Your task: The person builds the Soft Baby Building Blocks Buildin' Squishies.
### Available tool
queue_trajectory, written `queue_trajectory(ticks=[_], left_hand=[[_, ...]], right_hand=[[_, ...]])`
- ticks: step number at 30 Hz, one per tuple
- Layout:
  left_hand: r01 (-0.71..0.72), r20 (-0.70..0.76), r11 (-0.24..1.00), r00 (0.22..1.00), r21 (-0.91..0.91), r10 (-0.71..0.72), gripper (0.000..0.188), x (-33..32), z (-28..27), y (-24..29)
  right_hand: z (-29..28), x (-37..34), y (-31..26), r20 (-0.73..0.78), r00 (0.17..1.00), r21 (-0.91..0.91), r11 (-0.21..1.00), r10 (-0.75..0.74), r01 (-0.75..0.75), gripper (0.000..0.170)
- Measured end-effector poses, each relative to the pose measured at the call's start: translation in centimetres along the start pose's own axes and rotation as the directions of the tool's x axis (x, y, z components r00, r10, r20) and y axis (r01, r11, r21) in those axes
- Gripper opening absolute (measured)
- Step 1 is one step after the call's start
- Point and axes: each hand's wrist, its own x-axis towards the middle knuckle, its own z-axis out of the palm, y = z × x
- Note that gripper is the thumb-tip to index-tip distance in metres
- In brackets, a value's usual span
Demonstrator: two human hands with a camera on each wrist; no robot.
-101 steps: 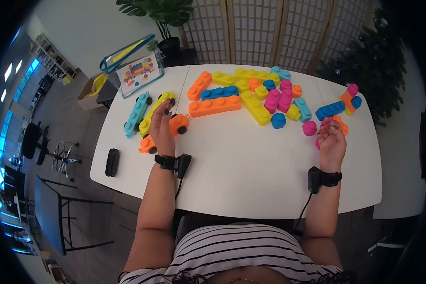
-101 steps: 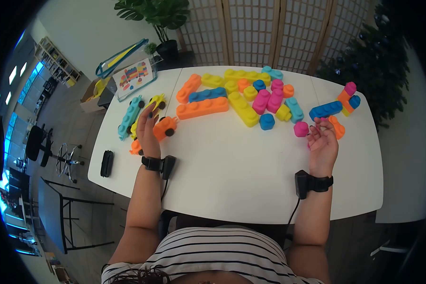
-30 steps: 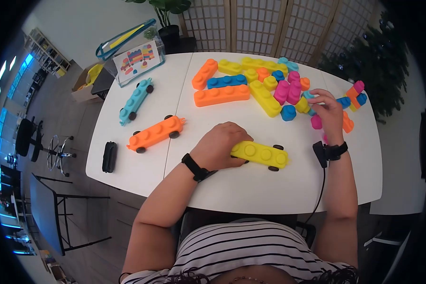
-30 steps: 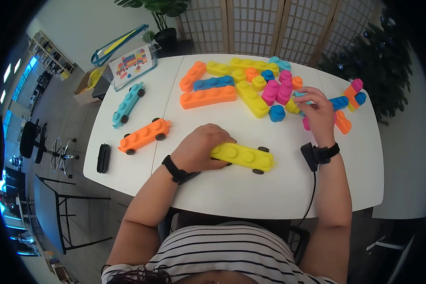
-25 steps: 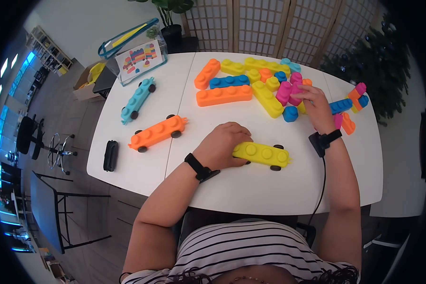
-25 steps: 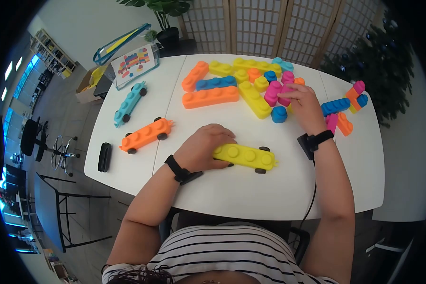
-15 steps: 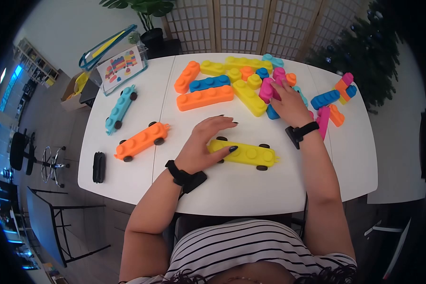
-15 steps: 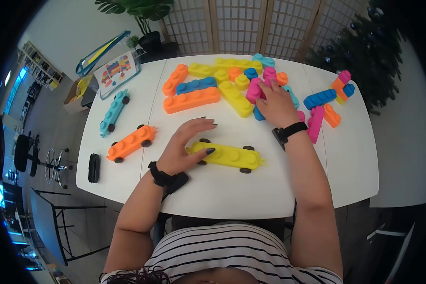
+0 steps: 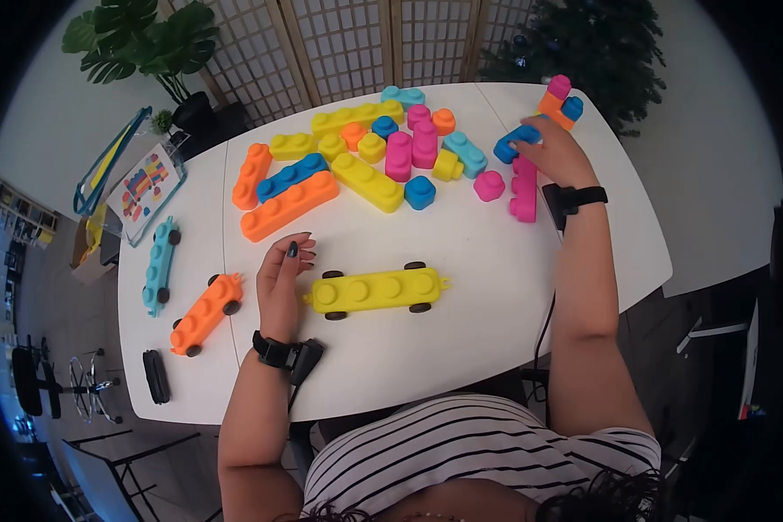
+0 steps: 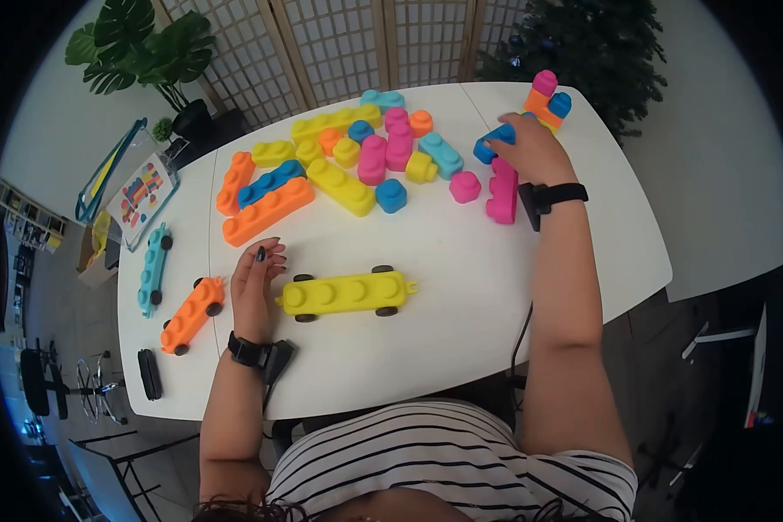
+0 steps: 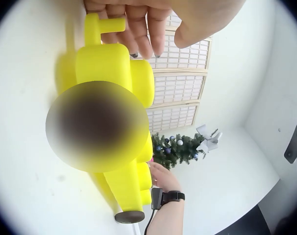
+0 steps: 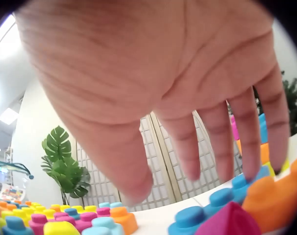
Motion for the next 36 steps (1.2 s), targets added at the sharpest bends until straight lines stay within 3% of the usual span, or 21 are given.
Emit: queue_trajectory(ticks=[1, 2, 5, 6, 7, 9, 14, 16, 17, 19, 20, 21, 22, 23, 25, 27, 29, 33, 35, 36], left_hand=[[0.015, -0.029, 1.000, 0.999, -0.015, -0.016, 0.034, 0.1, 0.0, 0.0], [0.015, -0.028, 1.000, 0.999, -0.014, -0.015, 0.034, 0.2, 0.1, 0.0], [0.011, -0.043, 0.998, 0.999, -0.059, -0.013, 0.033, 0.3, 0.1, 0.3], [0.016, -0.047, 0.998, 0.999, -0.067, -0.019, 0.033, 0.3, 0.0, 0.4], [0.020, -0.054, 0.997, 0.998, -0.076, -0.024, 0.032, 0.2, 0.0, 0.4], [0.017, -0.057, 0.997, 0.998, -0.078, -0.022, 0.033, 0.2, -0.2, 0.6], [0.029, -0.058, 0.999, 0.998, -0.026, -0.030, 0.035, 0.0, -0.5, 1.4], [0.006, 0.053, 0.999, 0.999, -0.042, -0.004, 0.038, 0.0, -1.1, 1.0], [-0.009, 0.123, 1.000, 0.992, -0.019, 0.012, 0.044, 0.1, -1.1, 1.1], [-0.161, 0.384, 0.982, 0.917, 0.095, 0.113, 0.060, 0.4, -1.2, 1.5], [-0.054, 0.467, 0.995, 0.884, 0.085, 0.008, 0.075, 0.2, -1.0, 2.1], [0.030, 0.507, 0.998, 0.861, 0.047, -0.050, 0.078, -0.3, -0.6, 2.2], [-0.183, 0.540, 0.933, 0.842, 0.309, -0.013, 0.077, -0.5, -0.4, 2.7], [-0.383, 0.582, 0.758, 0.813, 0.528, 0.005, 0.078, -0.5, -0.2, 3.2], [-0.378, 0.565, 0.740, 0.825, 0.556, -0.003, 0.075, -0.6, 0.3, 2.9], [-0.371, 0.544, 0.720, 0.839, 0.586, -0.010, 0.073, -0.5, 0.3, 2.4], [-0.357, 0.531, 0.747, 0.848, 0.562, 0.006, 0.069, -0.4, -0.1, 1.9], [-0.372, 0.520, 0.733, 0.854, 0.569, 0.030, 0.068, -0.4, -0.1, 1.4], [-0.368, 0.518, 0.728, 0.855, 0.578, 0.021, 0.069, -0.4, 0.1, 1.5], [-0.361, 0.513, 0.726, 0.858, 0.586, 0.013, 0.069, -0.4, 0.2, 1.5]], right_hand=[[-1.1, -0.1, -0.6, 0.166, 0.971, -0.075, 0.984, 0.170, -0.159, 0.061], [-1.8, -0.3, -1.0, 0.312, 0.888, -0.175, 0.939, 0.339, -0.297, 0.062], [0.9, -1.5, -0.1, 0.248, 0.882, -0.310, 0.895, 0.401, -0.320, 0.070], [1.8, -1.3, 1.3, 0.247, 0.909, -0.275, 0.924, 0.336, -0.267, 0.081], [1.4, -1.6, 2.0, 0.249, 0.908, -0.278, 0.923, 0.336, -0.266, 0.081], [0.9, -1.8, 2.9, 0.319, 0.929, -0.096, 0.981, 0.189, -0.167, 0.082], [-3.2, -5.8, -3.1, 0.220, 0.974, 0.167, 0.986, -0.060, 0.024, 0.078], [-2.3, -7.0, -5.9, 0.202, 0.896, 0.437, 0.855, -0.395, 0.279, 0.076], [-1.5, -7.9, -7.6, 0.234, 0.823, 0.580, 0.754, -0.517, 0.309, 0.079], [0.1, -9.1, -10.2, 0.298, 0.669, 0.680, 0.643, -0.681, 0.352, 0.079], [0.5, -9.8, -11.6, 0.380, 0.616, 0.699, 0.650, -0.691, 0.298, 0.077], [0.8, -10.3, -13.0, 0.456, 0.554, 0.711, 0.660, -0.696, 0.243, 0.076], [1.1, -10.6, -14.2, 0.575, 0.490, 0.665, 0.723, -0.655, 0.187, 0.075], [1.7, -10.9, -14.9, 0.570, 0.479, 0.674, 0.713, -0.667, 0.190, 0.075], [3.1, -11.0, -15.9, 0.661, 0.353, 0.578, 0.749, -0.662, 0.324, 0.073], [4.0, -11.2, -16.2, 0.595, 0.330, 0.651, 0.680, -0.733, 0.337, 0.071], [4.2, -11.3, -15.7, 0.487, 0.388, 0.565, 0.621, -0.783, 0.543, 0.072], [5.1, -10.7, -14.3, 0.500, 0.440, 0.497, 0.663, -0.746, 0.559, 0.066], [5.3, -10.1, -14.1, 0.560, 0.424, 0.578, 0.703, -0.711, 0.415, 0.069], [5.1, -10.3, -14.4, 0.561, 0.428, 0.578, 0.705, -0.709, 0.411, 0.069]])
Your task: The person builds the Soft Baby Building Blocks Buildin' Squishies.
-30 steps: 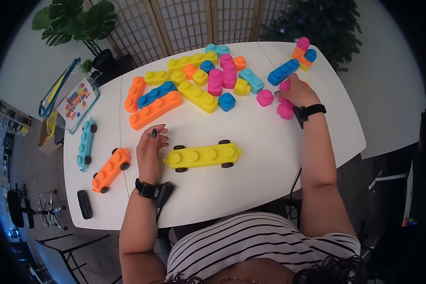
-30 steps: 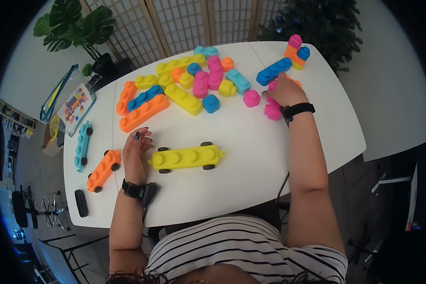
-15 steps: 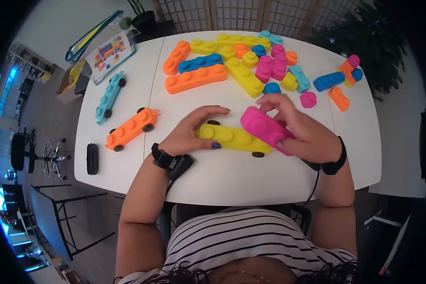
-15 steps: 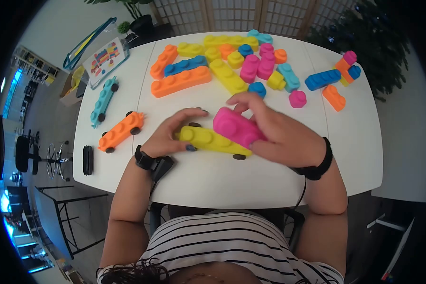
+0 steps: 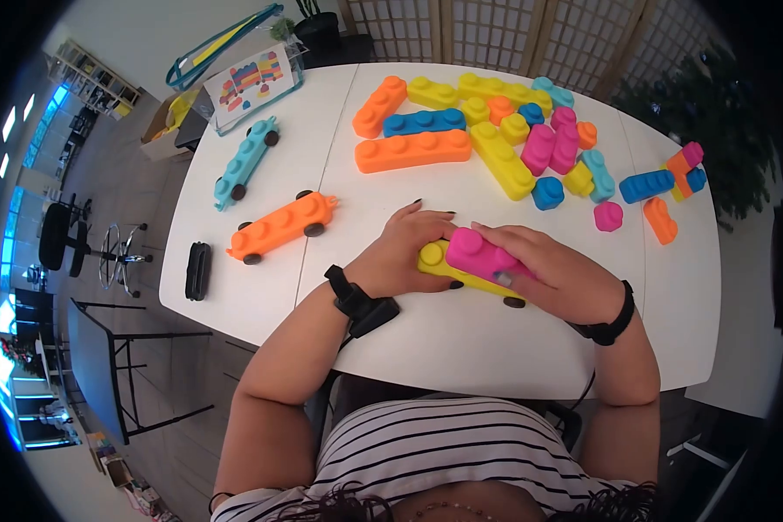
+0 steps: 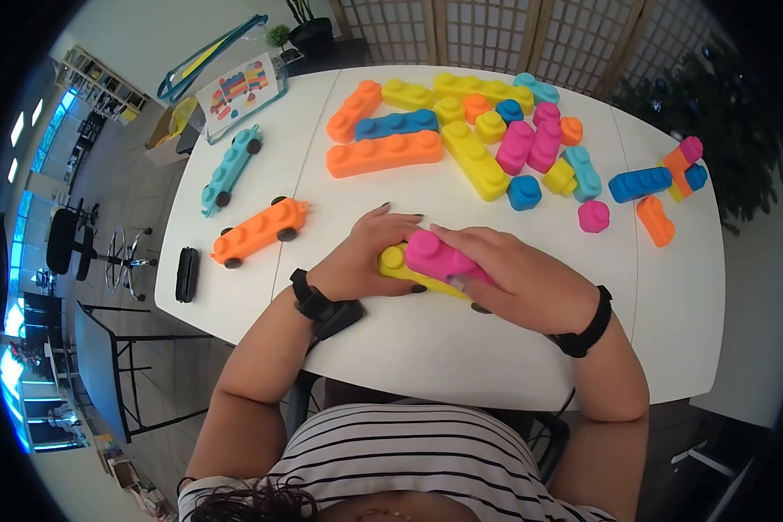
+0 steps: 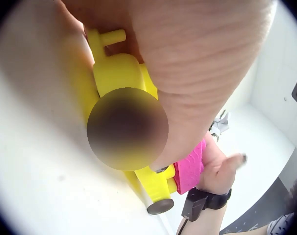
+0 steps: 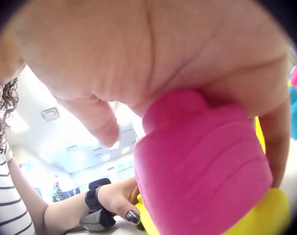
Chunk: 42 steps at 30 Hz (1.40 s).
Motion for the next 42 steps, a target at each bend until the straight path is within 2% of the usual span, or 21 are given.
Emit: queue_trajectory(ticks=[3, 5, 9, 12, 15, 17, 19, 20, 21, 22, 23, 24, 26, 27, 29, 31, 33, 35, 37, 39, 42], left_hand=[[0.017, -0.032, 1.000, 0.999, 0.013, -0.016, 0.067, -0.2, -0.2, 0.2], [0.034, -0.030, 0.999, 0.999, 0.009, -0.034, 0.065, -0.1, -0.4, 0.7], [0.047, -0.040, 0.998, 0.998, 0.035, -0.046, 0.063, 0.2, -0.4, 1.3], [0.051, -0.045, 0.999, 0.998, 0.003, -0.051, 0.063, 0.1, -0.5, 1.0], [0.044, -0.057, 0.999, 0.997, -0.013, -0.045, 0.063, 0.0, -0.4, 0.2], [0.048, -0.031, 0.999, 0.998, -0.023, -0.049, 0.063, 0.3, -0.5, 0.4], [0.060, -0.030, 0.998, 0.998, 0.015, -0.060, 0.062, 0.3, -0.5, 0.4], [0.061, -0.029, 0.998, 0.998, 0.013, -0.061, 0.062, 0.3, -0.5, 0.5], [0.061, -0.039, 0.998, 0.997, 0.012, -0.061, 0.061, 0.3, -0.5, 0.6], [0.064, -0.051, 0.998, 0.997, 0.012, -0.063, 0.060, 0.2, -0.6, 0.7], [0.072, -0.060, 0.997, 0.996, 0.014, -0.071, 0.060, 0.2, -0.4, 0.6], [0.045, -0.101, 0.999, 0.994, -0.031, -0.048, 0.058, 0.2, -0.2, 0.3], [0.030, -0.152, 0.998, 0.988, -0.060, -0.039, 0.057, 0.3, -0.5, 0.1], [0.008, -0.143, 0.994, 0.989, -0.110, -0.024, 0.056, 0.4, -0.6, 0.2], [-0.012, -0.134, 0.988, 0.991, -0.156, -0.010, 0.055, 0.3, -0.7, 0.1], [-0.019, -0.132, 0.992, 0.991, -0.124, 0.002, 0.055, 0.3, -0.6, -0.2], [-0.009, -0.130, 0.993, 0.991, -0.117, -0.006, 0.055, 0.3, -0.6, -0.1], [-0.002, -0.134, 0.994, 0.991, -0.112, -0.013, 0.055, 0.4, -0.7, 0.2], [-0.042, -0.151, 0.999, 0.988, 0.018, 0.044, 0.056, 0.3, -0.7, 0.6], [0.012, -0.156, 0.999, 0.988, -0.034, -0.017, 0.061, 0.2, -0.1, -0.2], [0.110, -0.129, 0.986, 0.984, -0.128, -0.127, 0.070, 0.7, 0.2, -0.5]], right_hand=[[0.6, 0.3, -1.1, -0.014, 0.999, -0.002, 0.999, 0.047, -0.047, 0.076], [1.1, 0.4, -0.8, -0.042, 0.998, -0.147, 0.987, 0.055, -0.061, 0.080], [2.0, 0.0, -1.4, -0.059, 0.987, -0.216, 0.964, 0.147, -0.156, 0.081], [3.3, 0.0, -1.1, -0.108, 0.982, -0.295, 0.939, 0.153, -0.179, 0.082], [2.8, 0.2, -0.6, -0.076, 0.984, -0.335, 0.925, 0.162, -0.178, 0.085], [2.4, 0.1, 0.7, -0.194, 0.960, -0.378, 0.918, -0.200, 0.115, 0.089], [-0.4, -0.7, 1.1, -0.242, 0.959, -0.246, 0.965, -0.149, 0.087, 0.090], [-1.8, -1.5, 1.1, -0.330, 0.943, -0.253, 0.967, -0.051, -0.036, 0.078], [-2.9, -2.1, 1.5, -0.457, 0.889, -0.326, 0.930, 0.002, -0.170, 0.060], [-4.2, -2.8, 2.8, -0.525, 0.846, -0.462, 0.865, -0.088, -0.196, 0.045], [-5.0, -3.7, 4.1, -0.551, 0.835, -0.473, 0.818, 0.015, -0.326, 0.042], [-5.5, -4.5, 5.3, -0.590, 0.781, -0.378, 0.786, 0.203, -0.490, 0.039], [-6.2, -5.4, 8.2, -0.578, 0.677, -0.331, 0.627, 0.456, -0.705, 0.039], [-6.6, -5.3, 9.0, -0.573, 0.688, -0.333, 0.640, 0.446, -0.693, 0.039], [-7.1, -4.9, 9.6, -0.506, 0.615, -0.208, 0.607, 0.605, -0.767, 0.042], [-7.0, -5.2, 8.3, -0.504, 0.637, -0.253, 0.605, 0.584, -0.755, 0.044], [-6.5, -4.8, 5.0, -0.555, 0.716, -0.284, 0.712, 0.423, -0.642, 0.044], [-5.6, -3.1, 1.8, -0.592, 0.799, -0.294, 0.895, 0.104, -0.335, 0.046], [-3.4, -0.6, -1.2, -0.628, 0.765, -0.265, 0.963, -0.144, -0.036, 0.049], [-0.8, 1.9, -3.4, -0.572, 0.745, -0.334, 0.927, -0.343, 0.170, 0.052], [3.4, 5.3, -3.5, -0.557, 0.723, -0.368, 0.902, -0.409, 0.227, 0.050]])
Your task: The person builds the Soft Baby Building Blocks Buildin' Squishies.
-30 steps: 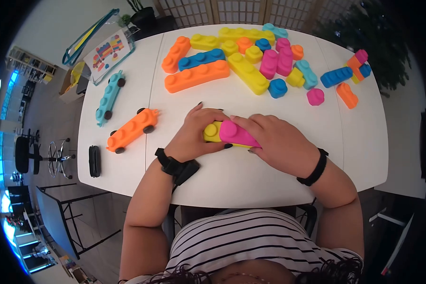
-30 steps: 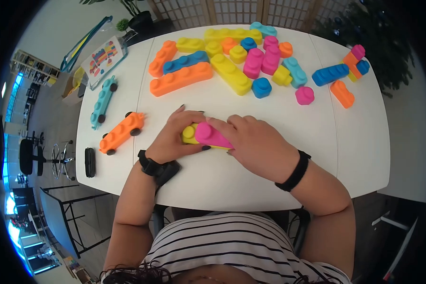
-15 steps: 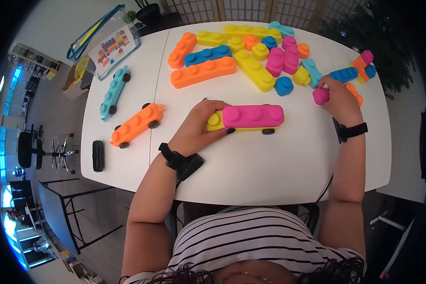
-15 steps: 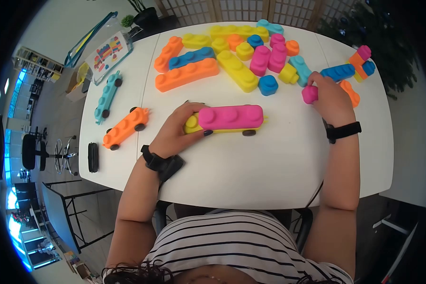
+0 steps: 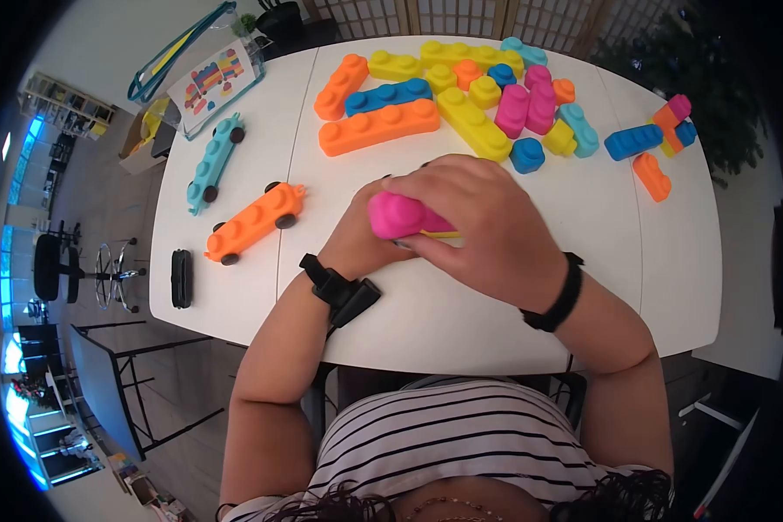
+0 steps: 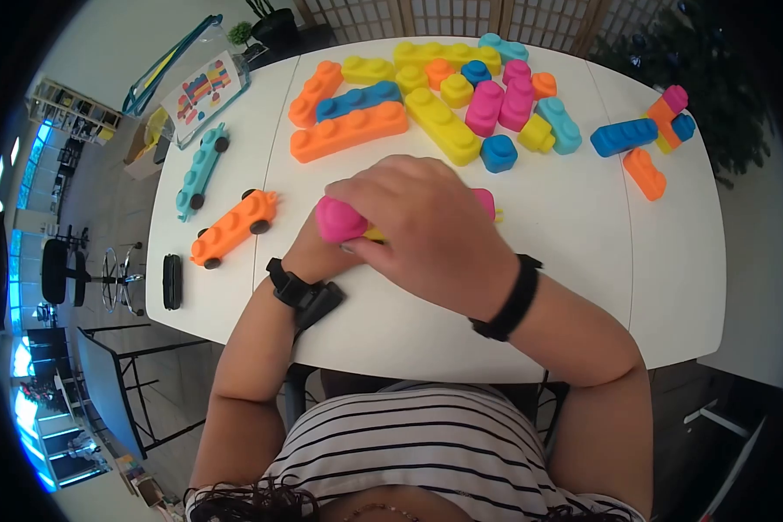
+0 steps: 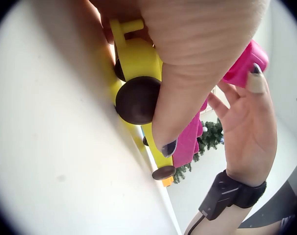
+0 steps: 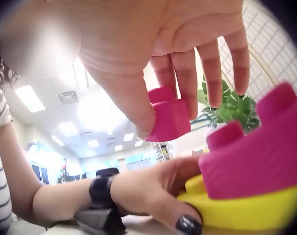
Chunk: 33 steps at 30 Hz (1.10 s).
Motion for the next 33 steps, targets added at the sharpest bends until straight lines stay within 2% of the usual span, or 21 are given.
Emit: queue_trajectory(ticks=[2, 3, 4, 5, 8, 10, 12, 14, 17, 20, 24, 26, 27, 28, 29, 30, 31, 32, 33], left_hand=[[0.052, 0.031, 0.998, 0.998, -0.033, -0.051, 0.075, 0.1, 0.3, 0.3], [0.018, -0.097, 0.999, 0.995, -0.041, -0.022, 0.076, 0.0, 0.5, 0.5], [-0.017, -0.226, 0.999, 0.974, -0.046, 0.006, 0.078, -0.1, 0.5, 0.7], [-0.017, -0.224, 0.999, 0.974, -0.045, 0.006, 0.078, -0.2, 0.4, 0.8], [0.047, -0.250, 0.993, 0.965, -0.109, -0.073, 0.074, -0.4, -0.2, 1.2], [0.029, -0.113, 0.991, 0.993, 0.127, -0.015, 0.075, -0.4, -1.0, 1.7], [0.028, -0.101, 0.993, 0.995, 0.116, -0.017, 0.072, -0.3, -1.1, 1.1], [0.032, -0.093, 0.994, 0.995, 0.104, -0.023, 0.070, -0.3, -1.0, 0.9], [-0.029, -0.110, 0.994, 0.993, 0.101, 0.040, 0.067, -0.4, -0.9, 1.3], [-0.022, -0.108, 0.991, 0.994, 0.133, 0.036, 0.067, -0.3, -0.9, 1.1], [-0.056, -0.119, 0.993, 0.991, 0.100, 0.068, 0.069, -0.6, -0.7, 0.4], [-0.071, -0.122, 0.992, 0.989, 0.100, 0.083, 0.070, -0.4, -0.9, 0.5], [-0.076, -0.110, 0.992, 0.990, 0.103, 0.088, 0.070, -0.4, -1.0, 0.5], [-0.079, -0.099, 0.992, 0.991, 0.102, 0.089, 0.071, -0.5, -1.0, 0.5], [-0.073, -0.099, 0.992, 0.992, 0.101, 0.083, 0.071, -0.6, -1.1, 0.4], [-0.086, -0.081, 0.984, 0.992, 0.157, 0.099, 0.070, -0.6, -1.3, 0.4], [-0.101, -0.067, 0.972, 0.991, 0.213, 0.117, 0.070, -0.6, -1.4, 0.4], [-0.099, -0.075, 0.972, 0.990, 0.212, 0.117, 0.070, -0.7, -1.4, 0.6], [-0.050, -0.060, 0.977, 0.996, 0.209, 0.064, 0.070, -0.8, -1.5, 0.7]], right_hand=[[2.4, -0.2, 0.8, 0.086, 0.993, 0.041, 0.996, 0.077, -0.080, 0.049], [3.0, -0.5, 1.2, 0.081, 0.993, 0.041, 0.996, 0.082, -0.085, 0.049], [3.4, -0.6, 1.5, 0.133, 0.978, 0.071, 0.983, 0.162, -0.172, 0.049], [3.5, -0.7, 1.6, 0.190, 0.953, 0.097, 0.961, 0.236, -0.257, 0.048], [2.9, -0.9, 1.9, 0.182, 0.957, 0.098, 0.964, 0.227, -0.248, 0.048], [2.8, -1.1, 2.4, 0.161, 0.966, 0.091, 0.972, 0.202, -0.218, 0.047], [2.7, -1.3, 2.6, 0.134, 0.975, 0.081, 0.978, 0.179, -0.191, 0.047], [2.3, -1.3, 2.6, 0.180, 0.969, 0.055, 0.982, 0.169, -0.182, 0.046], [2.1, -1.2, 2.3, 0.222, 0.956, 0.047, 0.977, 0.193, -0.209, 0.045], [2.6, -1.6, 2.5, 0.216, 0.955, -0.012, 0.978, 0.205, -0.208, 0.044], [2.2, -1.5, 2.7, 0.216, 0.955, 0.018, 0.977, 0.203, -0.212, 0.042], [0.5, -1.0, 2.8, 0.181, 0.975, 0.013, 0.991, 0.129, -0.134, 0.051], [-0.8, -1.1, 3.5, 0.161, 0.967, -0.016, 0.981, 0.196, -0.196, 0.058], [-2.8, -0.8, 4.2, 0.126, 0.914, 0.007, 0.921, 0.386, -0.389, 0.055], [-4.2, -0.6, 7.7, 0.035, 0.899, 0.102, 0.893, 0.436, -0.437, 0.053], [-6.6, 0.0, 8.8, -0.016, 0.834, 0.269, 0.805, 0.552, -0.528, 0.051], [-8.5, -1.0, 12.3, -0.176, 0.848, -0.009, 0.861, 0.500, -0.509, 0.052], [-9.9, -1.8, 14.6, -0.280, 0.788, -0.248, 0.751, 0.548, -0.611, 0.052], [-11.0, -2.3, 16.2, -0.281, 0.724, -0.321, 0.649, 0.630, -0.690, 0.053]])
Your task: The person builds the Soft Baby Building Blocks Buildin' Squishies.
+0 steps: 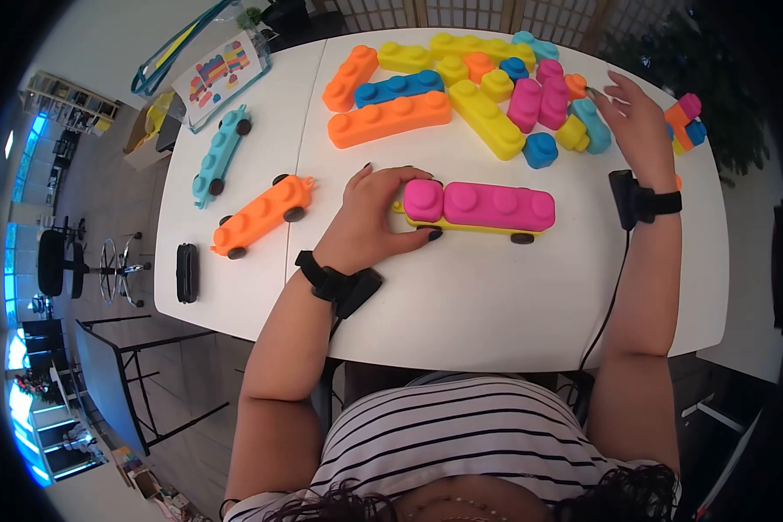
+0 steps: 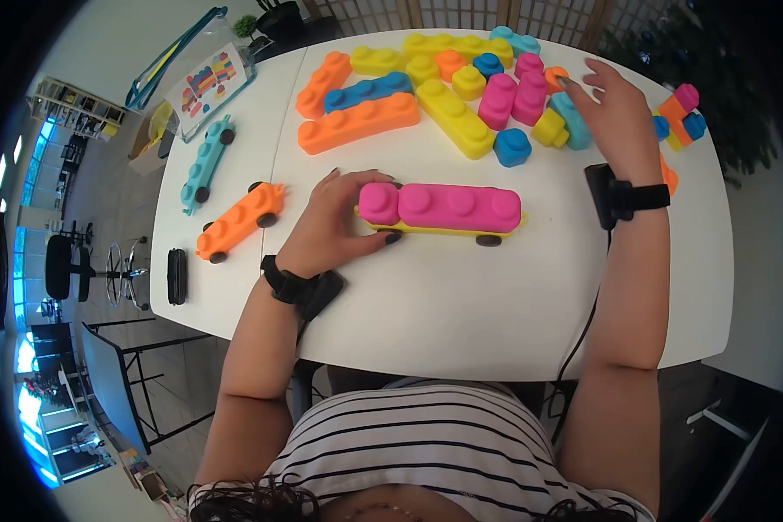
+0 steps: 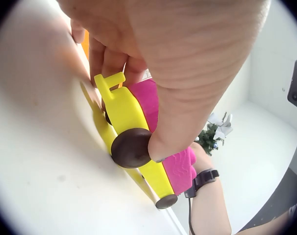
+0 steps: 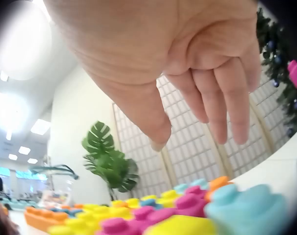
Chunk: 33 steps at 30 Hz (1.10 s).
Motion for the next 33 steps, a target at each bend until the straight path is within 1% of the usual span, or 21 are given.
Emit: queue_trajectory(ticks=[1, 2, 4, 5, 6, 8, 10, 12, 13, 15, 17, 18, 19, 20, 21, 22, 23, 24, 26, 28, 33], left_hand=[[0.049, 0.028, 0.999, 0.998, 0.001, -0.049, 0.069, 0.0, -0.1, 0.1], [0.053, 0.025, 0.999, 0.998, 0.003, -0.053, 0.069, 0.0, -0.1, 0.1], [0.038, 0.021, 0.999, 0.999, -0.002, -0.038, 0.070, 0.0, -0.2, 0.0], [0.040, 0.027, 0.999, 0.999, 0.000, -0.039, 0.070, 0.0, -0.2, 0.0], [0.048, 0.031, 0.999, 0.998, 0.007, -0.049, 0.071, 0.0, -0.2, 0.0], [0.053, 0.043, 0.999, 0.998, 0.011, -0.054, 0.072, 0.0, -0.3, 0.0], [0.062, 0.050, 0.997, 0.997, 0.038, -0.064, 0.072, 0.0, -0.3, -0.1], [0.050, 0.053, 0.998, 0.997, 0.026, -0.052, 0.072, -0.1, -0.3, -0.1], [0.046, 0.047, 0.999, 0.998, 0.020, -0.047, 0.072, -0.1, -0.3, -0.1], [0.024, 0.043, 0.999, 0.999, 0.028, -0.025, 0.072, 0.0, -0.5, 0.3], [0.010, 0.032, 0.999, 0.999, 0.035, -0.011, 0.073, 0.0, -0.5, 0.5], [-0.011, 0.000, 0.999, 1.000, -0.041, 0.011, 0.072, 0.1, -0.5, 0.4], [-0.035, -0.032, 0.993, 0.999, -0.115, 0.031, 0.072, 0.1, -0.5, 0.3], [-0.035, -0.030, 0.993, 0.999, -0.115, 0.031, 0.072, 0.2, -0.4, 0.2], [-0.055, -0.048, 0.987, 0.998, -0.152, 0.048, 0.069, 0.2, -0.4, 0.0], [-0.076, -0.067, 0.979, 0.996, -0.189, 0.065, 0.066, 0.2, -0.3, -0.1], [-0.077, -0.065, 0.979, 0.996, -0.188, 0.066, 0.066, 0.3, -0.3, 0.0], [-0.041, -0.060, 0.972, 0.998, -0.231, 0.028, 0.062, 0.4, -0.3, 0.2], [-0.002, -0.061, 0.962, 0.998, -0.275, -0.015, 0.059, 0.3, -0.4, 0.5], [0.027, -0.083, 0.949, 0.995, -0.314, -0.055, 0.054, 0.2, -0.4, 0.7], [0.058, -0.079, 0.935, 0.993, -0.349, -0.091, 0.054, 0.1, -0.4, 0.4]], right_hand=[[-0.1, 0.8, 1.4, 0.024, 0.994, -0.110, 0.989, 0.103, -0.099, 0.054], [0.1, 1.2, 2.5, 0.027, 0.995, -0.107, 0.990, 0.100, -0.096, 0.054], [1.4, 1.4, 4.7, 0.183, 0.978, -0.167, 0.983, 0.103, -0.072, 0.053], [2.1, 1.6, 5.3, 0.227, 0.970, -0.207, 0.978, 0.085, -0.037, 0.052], [2.5, 1.8, 5.9, 0.228, 0.969, -0.206, 0.977, 0.092, -0.044, 0.052], [2.8, 1.8, 5.1, 0.290, 0.938, -0.177, 0.974, 0.191, -0.144, 0.054], [2.4, 1.3, 4.9, 0.254, 0.950, -0.198, 0.971, 0.184, -0.135, 0.057], [0.8, 0.8, 3.6, 0.205, 0.961, -0.418, 0.904, 0.188, -0.088, 0.057], [-0.7, 0.5, 1.8, 0.199, 0.960, -0.420, 0.902, 0.194, -0.095, 0.057], [-4.4, -1.1, -2.7, 0.138, 0.955, -0.418, 0.890, 0.262, -0.184, 0.055], [-5.9, -3.4, -4.5, 0.157, 0.987, -0.143, 0.990, 0.034, -0.012, 0.051], [-5.9, -4.5, -4.9, 0.220, 0.955, 0.052, 0.980, -0.198, 0.192, 0.048], [-6.3, -5.5, -6.5, 0.325, 0.886, 0.163, 0.942, -0.332, 0.294, 0.049], [-6.1, -6.6, -8.0, 0.400, 0.814, 0.291, 0.901, -0.420, 0.322, 0.053], [-5.5, -7.2, -8.5, 0.489, 0.755, 0.320, 0.895, -0.436, 0.310, 0.054], [-5.2, -7.5, -9.0, 0.487, 0.758, 0.319, 0.896, -0.434, 0.307, 0.054], [-4.9, -7.8, -9.5, 0.521, 0.726, 0.266, 0.893, -0.449, 0.362, 0.053], [-4.7, -8.0, -10.0, 0.555, 0.692, 0.215, 0.883, -0.462, 0.418, 0.053], [-4.4, -8.3, -10.5, 0.535, 0.698, 0.233, 0.877, -0.476, 0.420, 0.048], [-4.0, -8.4, -10.2, 0.457, 0.724, 0.228, 0.855, -0.517, 0.466, 0.046], [-3.9, -8.2, -10.2, 0.457, 0.728, 0.250, 0.859, -0.511, 0.446, 0.043]])
